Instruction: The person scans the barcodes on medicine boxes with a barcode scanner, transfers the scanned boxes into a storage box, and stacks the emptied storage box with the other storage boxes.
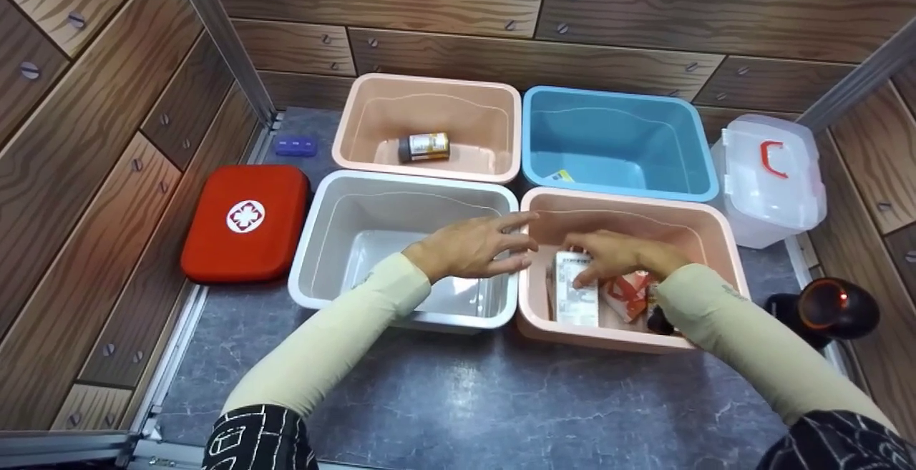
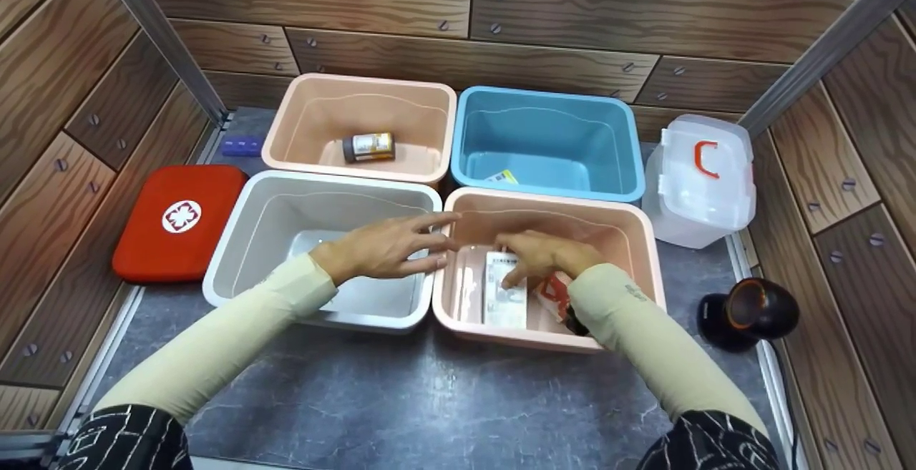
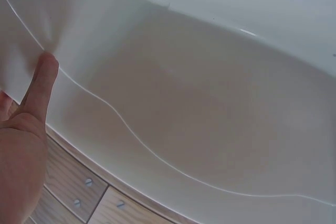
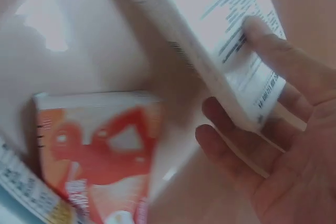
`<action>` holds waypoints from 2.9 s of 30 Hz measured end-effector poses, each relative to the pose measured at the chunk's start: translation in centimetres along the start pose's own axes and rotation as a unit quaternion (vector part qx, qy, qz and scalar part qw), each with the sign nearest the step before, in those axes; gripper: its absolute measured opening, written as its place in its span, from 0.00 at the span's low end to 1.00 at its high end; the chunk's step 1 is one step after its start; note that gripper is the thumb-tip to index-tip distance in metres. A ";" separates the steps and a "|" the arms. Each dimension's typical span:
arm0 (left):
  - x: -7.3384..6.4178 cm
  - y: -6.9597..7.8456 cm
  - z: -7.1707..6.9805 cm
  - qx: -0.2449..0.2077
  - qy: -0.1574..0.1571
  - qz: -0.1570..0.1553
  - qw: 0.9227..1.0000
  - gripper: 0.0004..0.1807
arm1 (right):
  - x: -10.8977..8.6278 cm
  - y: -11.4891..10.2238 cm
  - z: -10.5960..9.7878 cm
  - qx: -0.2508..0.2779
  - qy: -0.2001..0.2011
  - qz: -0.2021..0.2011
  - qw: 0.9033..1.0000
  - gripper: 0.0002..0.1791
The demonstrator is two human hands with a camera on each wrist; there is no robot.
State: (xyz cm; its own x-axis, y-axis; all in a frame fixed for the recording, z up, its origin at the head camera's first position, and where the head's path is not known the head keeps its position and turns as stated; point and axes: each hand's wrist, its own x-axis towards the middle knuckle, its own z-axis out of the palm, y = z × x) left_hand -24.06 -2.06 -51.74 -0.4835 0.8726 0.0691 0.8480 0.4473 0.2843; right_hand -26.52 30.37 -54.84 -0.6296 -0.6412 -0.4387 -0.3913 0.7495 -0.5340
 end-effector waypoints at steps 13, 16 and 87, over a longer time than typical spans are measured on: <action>0.0 0.0 0.0 -0.010 0.005 0.000 1.000 0.24 | -7.4 -2.7 -5.1 0.106 0.183 -0.049 0.976 0.21; -0.1 0.0 -0.1 -0.013 0.003 -0.003 1.000 0.24 | -9.1 -2.9 -5.3 0.093 0.238 -0.049 0.966 0.20; -0.1 0.1 0.0 -0.005 0.006 0.004 1.000 0.24 | -16.5 9.8 9.5 0.580 0.667 0.197 0.423 0.15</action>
State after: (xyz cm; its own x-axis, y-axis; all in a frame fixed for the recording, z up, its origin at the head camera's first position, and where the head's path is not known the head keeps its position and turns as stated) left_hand -23.93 -2.04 -51.71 -0.4787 0.8739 0.0840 0.8499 0.4374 0.2937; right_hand -13.65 46.72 -59.71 -0.6145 0.7401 -0.2734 0.0258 -0.3275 -0.9445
